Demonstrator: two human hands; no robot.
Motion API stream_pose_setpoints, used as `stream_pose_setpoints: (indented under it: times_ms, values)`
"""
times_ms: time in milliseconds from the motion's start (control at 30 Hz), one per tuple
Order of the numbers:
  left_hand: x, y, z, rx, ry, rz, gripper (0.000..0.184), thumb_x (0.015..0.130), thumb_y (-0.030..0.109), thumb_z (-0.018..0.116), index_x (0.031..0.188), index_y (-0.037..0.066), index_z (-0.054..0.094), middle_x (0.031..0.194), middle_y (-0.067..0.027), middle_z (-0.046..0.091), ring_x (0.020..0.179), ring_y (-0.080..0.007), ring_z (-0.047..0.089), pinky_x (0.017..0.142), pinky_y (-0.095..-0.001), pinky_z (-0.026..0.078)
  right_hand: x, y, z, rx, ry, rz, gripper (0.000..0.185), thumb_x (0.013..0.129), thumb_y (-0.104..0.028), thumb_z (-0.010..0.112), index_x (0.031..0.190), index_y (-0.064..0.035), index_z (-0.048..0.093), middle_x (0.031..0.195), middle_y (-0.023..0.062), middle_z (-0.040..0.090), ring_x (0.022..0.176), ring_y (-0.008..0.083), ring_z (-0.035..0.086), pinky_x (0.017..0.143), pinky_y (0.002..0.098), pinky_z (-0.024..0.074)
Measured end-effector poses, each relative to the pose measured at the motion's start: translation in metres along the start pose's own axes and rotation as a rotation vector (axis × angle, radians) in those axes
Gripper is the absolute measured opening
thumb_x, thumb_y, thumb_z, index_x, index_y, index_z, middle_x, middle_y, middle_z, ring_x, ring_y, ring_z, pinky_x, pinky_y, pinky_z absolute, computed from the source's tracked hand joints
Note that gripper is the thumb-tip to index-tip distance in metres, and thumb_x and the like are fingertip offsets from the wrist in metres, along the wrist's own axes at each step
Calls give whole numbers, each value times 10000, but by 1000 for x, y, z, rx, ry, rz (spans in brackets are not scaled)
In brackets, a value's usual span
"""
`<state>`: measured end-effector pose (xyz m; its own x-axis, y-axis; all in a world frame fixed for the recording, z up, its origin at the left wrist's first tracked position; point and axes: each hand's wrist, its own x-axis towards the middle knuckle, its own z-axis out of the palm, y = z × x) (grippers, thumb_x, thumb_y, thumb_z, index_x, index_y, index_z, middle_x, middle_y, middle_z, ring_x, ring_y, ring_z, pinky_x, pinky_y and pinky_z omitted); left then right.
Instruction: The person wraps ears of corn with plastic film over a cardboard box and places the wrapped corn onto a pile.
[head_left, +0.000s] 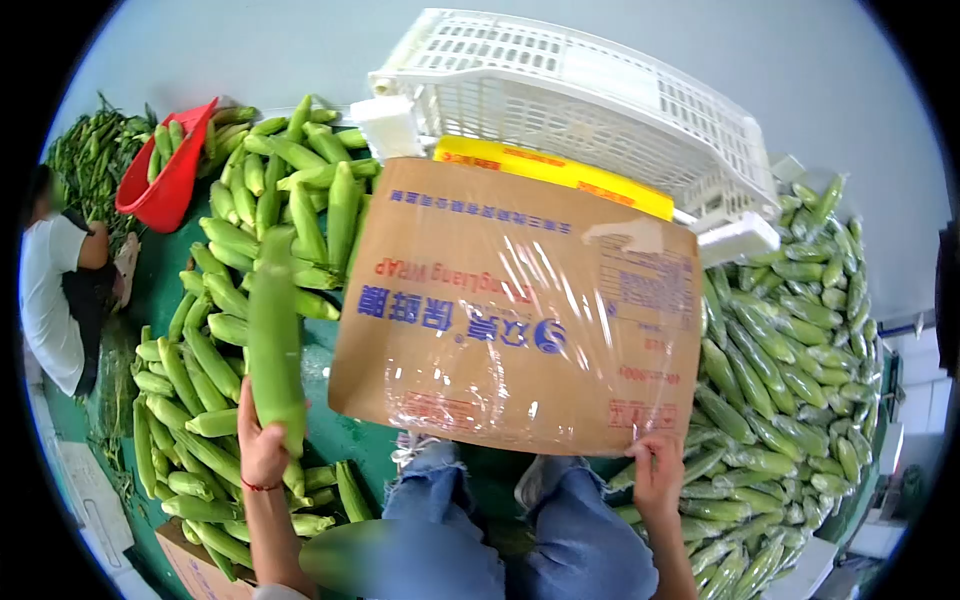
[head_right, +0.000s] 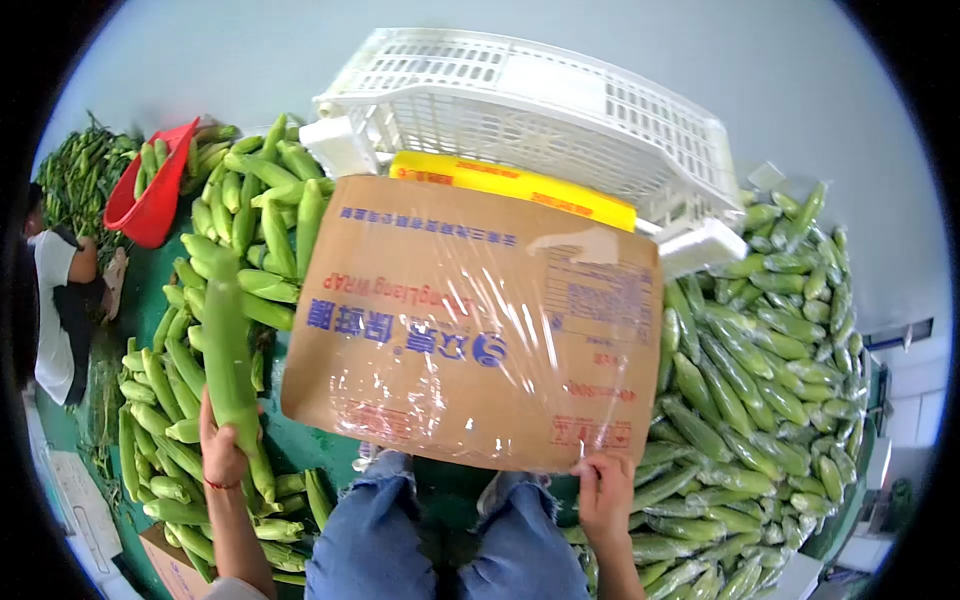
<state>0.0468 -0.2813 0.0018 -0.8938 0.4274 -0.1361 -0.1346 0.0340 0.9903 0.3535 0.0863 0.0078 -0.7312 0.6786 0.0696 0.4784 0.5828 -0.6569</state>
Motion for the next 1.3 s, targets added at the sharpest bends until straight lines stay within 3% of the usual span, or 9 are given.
stream_pose_setpoints:
  times_ms: [100,200,367,533,700,800,1000,1200,1300]
  values:
    - [53,70,96,1005,-455,692,726,661,252,811,1315,130,522,1164,-106,628,958,-260,655,803,-341,550,-3,-1,5,-10,-35,65,75,885,-40,561,949,-31,599,802,116,626,821,318,564,736,403,443]
    - [67,60,179,931,-732,780,581,678,205,764,1234,163,600,1145,-99,638,950,-297,656,805,-378,545,2,-24,-13,-122,-271,215,98,900,-41,546,986,-17,584,830,106,657,892,297,611,793,372,475]
    - [93,29,212,796,-928,684,568,695,228,764,1235,172,597,1166,-89,636,959,-292,656,751,-396,554,44,-39,-27,999,-113,232,119,911,-97,566,1000,-19,552,1079,87,651,1028,216,617,926,390,466]
    - [40,18,173,993,-357,527,855,710,367,808,1428,113,418,1176,-156,620,997,-322,655,781,-405,560,117,-31,46,-271,-54,-462,334,869,-327,647,1050,-48,610,1072,113,621,986,273,581,887,419,427]
    - [59,17,108,833,-148,485,69,811,23,692,867,60,701,758,-115,670,660,-267,677,592,-321,533,129,-29,62,-222,100,-532,306,823,-350,656,938,-66,647,932,64,597,869,268,561,759,410,436]
    - [132,60,172,792,-274,930,48,794,38,676,822,68,700,743,-123,655,675,-293,632,653,-368,512,136,-26,67,-175,139,-582,260,819,-314,648,885,-62,658,883,61,588,816,272,561,682,396,458]
    - [117,38,232,1317,-780,690,303,816,166,616,1086,36,659,713,-170,644,660,-334,653,612,-435,529,138,-33,64,-232,3,-490,295,894,-332,588,776,-65,631,746,90,611,617,296,600,523,396,497]
    - [16,35,190,1211,-750,599,768,878,419,609,1433,-38,341,1473,-307,307,1384,-408,320,1118,-526,276,98,-79,40,-276,-590,-15,382,932,-438,545,965,-63,609,897,181,681,752,340,675,646,441,547]
    - [81,20,213,1293,-554,695,792,885,451,592,1436,-50,324,1508,-266,286,1413,-388,279,1148,-511,220,103,-64,50,-239,-42,-604,430,865,-387,633,1152,-71,581,1170,160,611,1017,320,620,866,457,498]
